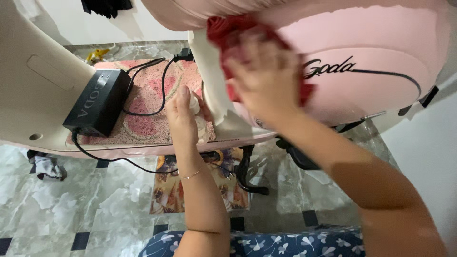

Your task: The person cleans a pink scooter by spraying a cleaning solution from a small white bottle and wiping the body panels with a red cloth. They work on the side, front, and lower sections of the scooter, moving around it to reach different areas.

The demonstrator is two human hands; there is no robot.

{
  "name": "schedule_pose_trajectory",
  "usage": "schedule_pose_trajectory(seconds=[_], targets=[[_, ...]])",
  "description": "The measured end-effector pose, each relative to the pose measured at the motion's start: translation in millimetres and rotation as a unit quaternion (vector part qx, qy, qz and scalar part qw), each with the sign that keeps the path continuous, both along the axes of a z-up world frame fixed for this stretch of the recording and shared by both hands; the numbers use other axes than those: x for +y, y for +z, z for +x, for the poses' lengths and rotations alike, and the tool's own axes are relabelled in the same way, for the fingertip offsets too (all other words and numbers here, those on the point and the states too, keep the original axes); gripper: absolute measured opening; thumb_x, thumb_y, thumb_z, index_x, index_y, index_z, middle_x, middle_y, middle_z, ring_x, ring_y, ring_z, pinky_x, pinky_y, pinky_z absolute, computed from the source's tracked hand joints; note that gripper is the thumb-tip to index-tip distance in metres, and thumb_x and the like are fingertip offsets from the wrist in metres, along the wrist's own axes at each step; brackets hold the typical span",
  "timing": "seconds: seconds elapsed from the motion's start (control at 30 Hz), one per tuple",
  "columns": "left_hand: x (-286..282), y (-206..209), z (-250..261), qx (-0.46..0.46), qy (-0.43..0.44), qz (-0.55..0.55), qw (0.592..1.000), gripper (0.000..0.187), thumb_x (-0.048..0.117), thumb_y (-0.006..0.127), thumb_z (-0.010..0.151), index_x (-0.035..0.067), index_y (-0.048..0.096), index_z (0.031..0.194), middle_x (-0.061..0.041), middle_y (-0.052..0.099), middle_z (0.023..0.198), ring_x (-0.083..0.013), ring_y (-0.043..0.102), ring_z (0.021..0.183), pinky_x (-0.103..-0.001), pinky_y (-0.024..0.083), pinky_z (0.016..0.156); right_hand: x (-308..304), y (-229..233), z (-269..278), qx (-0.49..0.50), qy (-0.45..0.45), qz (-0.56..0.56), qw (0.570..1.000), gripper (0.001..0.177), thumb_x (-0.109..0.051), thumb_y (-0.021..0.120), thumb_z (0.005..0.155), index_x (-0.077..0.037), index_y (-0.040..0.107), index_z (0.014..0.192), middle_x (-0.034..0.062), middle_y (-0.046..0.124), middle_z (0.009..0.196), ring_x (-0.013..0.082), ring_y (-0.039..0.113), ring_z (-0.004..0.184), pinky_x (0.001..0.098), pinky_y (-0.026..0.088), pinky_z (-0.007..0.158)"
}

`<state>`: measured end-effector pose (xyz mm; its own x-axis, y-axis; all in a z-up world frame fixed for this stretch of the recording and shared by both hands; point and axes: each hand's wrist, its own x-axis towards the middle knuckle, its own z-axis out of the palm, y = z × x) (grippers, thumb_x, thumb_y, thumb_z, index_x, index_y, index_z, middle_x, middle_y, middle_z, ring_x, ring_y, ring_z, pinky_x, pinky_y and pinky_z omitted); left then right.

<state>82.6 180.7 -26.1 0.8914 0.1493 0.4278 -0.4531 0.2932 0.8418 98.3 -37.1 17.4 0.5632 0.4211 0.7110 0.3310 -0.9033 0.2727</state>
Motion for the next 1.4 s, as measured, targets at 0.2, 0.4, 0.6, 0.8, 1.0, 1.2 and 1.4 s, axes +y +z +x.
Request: schedule_pose_trajectory(seconds=[0.2,0.4,0.6,0.8,1.0,1.2,1.4], targets=[[5.1,-2.6,2.4,0.005,0.0,0.026,1.0,0.06,0.051,0.048,0.107,0.003,0.059,0.073,-0.009,0.061,0.058,-0.0155,0.059,0.049,-0.028,0.047,0.047,-138.0,38.6,-37.2,-0.074,-0.134,0.168,0.974,0.052,-0.041,0.059,0.105,-0.015,0.063,0.149,0.0201,0.035,0.164,0.0461,0.025,0.151,0.0699,0.018,0.117],[26.8,-0.9,1.4,0.028,0.029,0.014,0.999,0.057,0.052,0.049,0.105,0.004,0.056,0.073,-0.009,0.06,0.058,-0.0164,0.06,0.048,-0.029,0.048,0.046,-120.2,17.9,-17.1,-0.093,-0.259,0.302,0.913,0.064,-0.053,0.045,0.109,-0.026,0.038,0.168,0.0196,0.025,0.167,0.0457,0.022,0.155,0.0649,0.021,0.126],[33.4,0.8,0.0,0.035,0.046,0.002,0.998,0.063,0.055,0.047,0.105,0.003,0.058,0.07,-0.009,0.06,0.057,-0.0166,0.06,0.047,-0.029,0.048,0.045,60.8,-33.3,31.6,-0.027,-0.202,0.057,0.977,0.074,-0.058,0.049,0.112,-0.01,0.028,0.164,0.0362,0.032,0.152,0.0598,0.029,0.14,0.0838,0.027,0.104],[45.6,2.5,-5.7,0.038,0.044,-0.015,0.998,0.064,0.056,0.045,0.105,0.003,0.058,0.071,-0.01,0.059,0.057,-0.0183,0.059,0.046,-0.03,0.046,0.044,81.8,-59.9,38.7,0.079,-0.013,-0.262,0.962,0.061,-0.006,0.057,0.087,0.003,0.049,0.148,0.0215,0.041,0.154,0.0405,0.036,0.142,0.0536,0.039,0.108],[53.5,1.5,-2.4,0.056,0.05,-0.027,0.997,0.062,0.055,0.045,0.104,0.003,0.057,0.071,-0.011,0.059,0.057,-0.0191,0.059,0.046,-0.031,0.046,0.043,-23.8,18.3,-13.1,0.076,-0.033,0.037,0.996,0.039,-0.049,0.056,0.112,-0.022,0.07,0.136,0.0145,0.033,0.177,0.0376,0.016,0.162,0.0831,0.011,0.113],[44.1,-3.6,0.5,0.048,0.045,-0.006,0.998,0.062,0.054,0.048,0.104,0.003,0.059,0.07,-0.01,0.059,0.057,-0.0182,0.059,0.046,-0.03,0.045,0.043,-114.4,36.4,-46.1,-0.041,-0.11,0.252,0.961,0.061,-0.047,0.051,0.107,-0.021,0.053,0.162,0.0243,0.027,0.169,0.0466,0.02,0.158,0.067,0.015,0.125],[10.4,3.7,2.2,0.04,0.011,0.005,0.999,0.059,0.052,0.051,0.104,0.004,0.059,0.07,-0.008,0.06,0.057,-0.0162,0.061,0.048,-0.03,0.049,0.045,-3.2,-23.7,-25.2,-0.039,-0.177,0.108,0.977,0.082,-0.078,0.05,0.104,-0.023,0.042,0.165,0.0227,0.021,0.166,0.0499,0.018,0.151,0.0741,0.014,0.115]])
